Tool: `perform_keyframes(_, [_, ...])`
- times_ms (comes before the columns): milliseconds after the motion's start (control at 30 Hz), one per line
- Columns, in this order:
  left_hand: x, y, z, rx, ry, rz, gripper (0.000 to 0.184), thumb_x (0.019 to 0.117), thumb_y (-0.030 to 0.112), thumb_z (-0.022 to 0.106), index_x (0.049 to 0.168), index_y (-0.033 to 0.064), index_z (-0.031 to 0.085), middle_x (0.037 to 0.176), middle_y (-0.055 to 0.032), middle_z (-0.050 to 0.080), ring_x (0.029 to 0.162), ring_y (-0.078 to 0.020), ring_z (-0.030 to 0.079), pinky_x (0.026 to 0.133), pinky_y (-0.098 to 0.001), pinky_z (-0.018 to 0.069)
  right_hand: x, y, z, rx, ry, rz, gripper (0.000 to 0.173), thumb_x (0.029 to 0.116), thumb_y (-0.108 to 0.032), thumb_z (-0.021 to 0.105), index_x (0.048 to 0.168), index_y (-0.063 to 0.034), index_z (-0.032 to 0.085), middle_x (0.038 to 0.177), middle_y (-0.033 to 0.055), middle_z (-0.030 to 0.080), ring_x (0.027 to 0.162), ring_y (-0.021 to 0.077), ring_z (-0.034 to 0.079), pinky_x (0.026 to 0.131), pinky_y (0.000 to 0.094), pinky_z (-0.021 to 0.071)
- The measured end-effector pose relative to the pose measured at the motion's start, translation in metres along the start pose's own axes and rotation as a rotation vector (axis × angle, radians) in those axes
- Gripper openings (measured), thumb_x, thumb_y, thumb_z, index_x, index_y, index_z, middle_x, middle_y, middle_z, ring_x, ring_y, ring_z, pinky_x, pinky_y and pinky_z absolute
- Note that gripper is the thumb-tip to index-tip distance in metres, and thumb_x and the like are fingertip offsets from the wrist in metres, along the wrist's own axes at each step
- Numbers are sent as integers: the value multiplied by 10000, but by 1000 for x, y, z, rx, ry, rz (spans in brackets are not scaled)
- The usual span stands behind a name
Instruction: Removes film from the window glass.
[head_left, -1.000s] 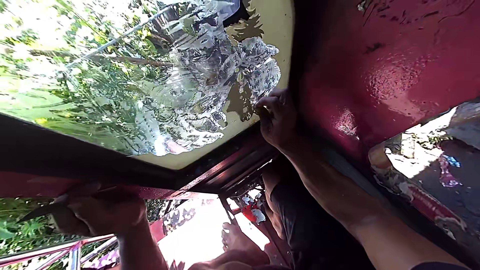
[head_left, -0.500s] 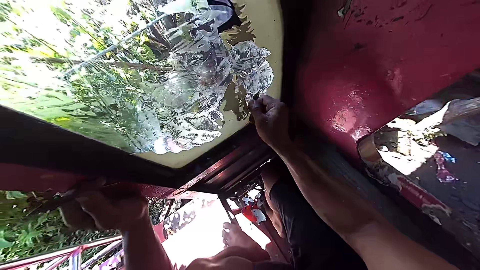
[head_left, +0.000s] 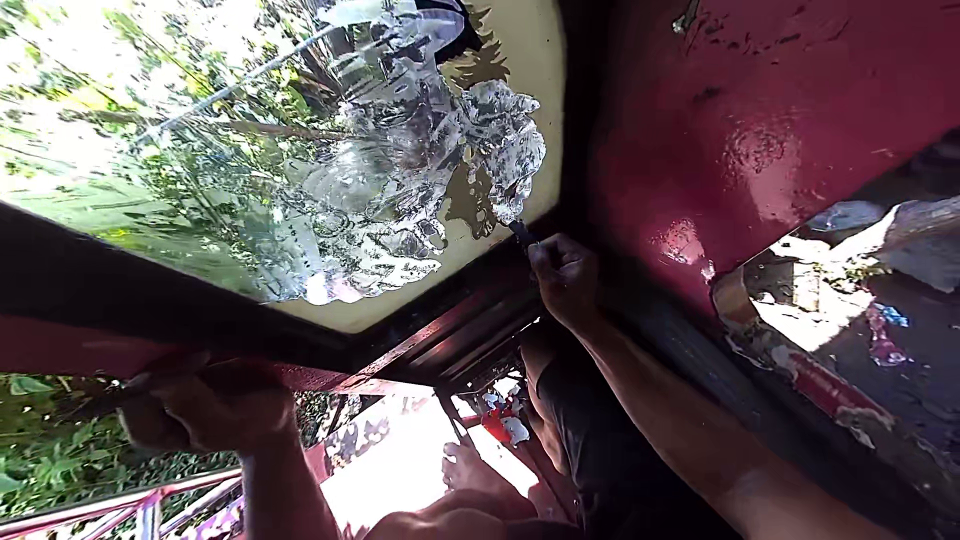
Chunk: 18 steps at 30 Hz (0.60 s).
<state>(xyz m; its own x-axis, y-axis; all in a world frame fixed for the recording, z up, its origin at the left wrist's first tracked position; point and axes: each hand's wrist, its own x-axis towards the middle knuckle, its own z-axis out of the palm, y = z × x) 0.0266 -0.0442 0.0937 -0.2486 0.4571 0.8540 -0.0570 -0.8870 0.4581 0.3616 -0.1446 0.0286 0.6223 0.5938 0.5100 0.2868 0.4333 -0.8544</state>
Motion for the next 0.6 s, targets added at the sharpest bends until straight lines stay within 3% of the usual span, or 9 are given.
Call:
perform_keyframes(100, [1, 1, 1, 0, -3, -3, 219, 1040, 192, 487, 923, 129, 662, 864, 47, 683, 863, -84, 672, 822, -315, 564, -22, 0, -10, 36, -39, 52, 173, 992, -138, 589, 833, -88, 635, 600, -31, 546, 455, 39, 477, 428, 201, 426])
perform_keyframes(233, [2, 2, 1, 17, -8, -7, 232, 1042, 198, 460, 918, 137, 647, 853, 61, 675, 854, -75, 669, 808, -299, 562, -57, 8, -15, 51, -215, 150, 126, 906, -102, 656, 789, -56, 666, 619, -53, 594, 534, -13, 540, 520, 175, 477])
perform_keyframes(300, [2, 3, 2, 19, -15, -9, 235, 1037, 188, 449, 917, 138, 644, 852, 66, 673, 849, -72, 668, 811, -301, 562, -67, 9, -20, -149, -498, 309, 188, 864, -198, 734, 903, -16, 704, 725, 7, 647, 634, 37, 582, 620, 225, 507])
perform_keyframes(400, [3, 4, 4, 8, -23, 9, 224, 1033, 191, 469, 926, 146, 661, 869, 78, 687, 866, -63, 674, 819, -293, 563, -74, 14, -15, -388, -908, 427, 350, 914, -240, 705, 1175, -11, 660, 948, 126, 691, 848, 229, 662, 813, 425, 539])
perform_keyframes(500, [3, 5, 4, -6, -35, 17, 234, 1025, 166, 457, 928, 149, 670, 882, 77, 699, 877, -62, 679, 828, -293, 568, -90, 20, -7, -397, -1102, 304, 269, 976, -102, 561, 1186, -36, 715, 1176, 180, 686, 1088, 321, 659, 947, 518, 514])
perform_keyframes(600, [3, 6, 5, -5, -37, 29, 228, 1024, 156, 462, 928, 162, 669, 885, 94, 701, 876, -42, 678, 814, -269, 565, -102, 21, 2, -419, -1260, 268, 288, 1049, -200, 511, 1165, -49, 727, 1244, 186, 644, 1187, 340, 609, 990, 536, 475])
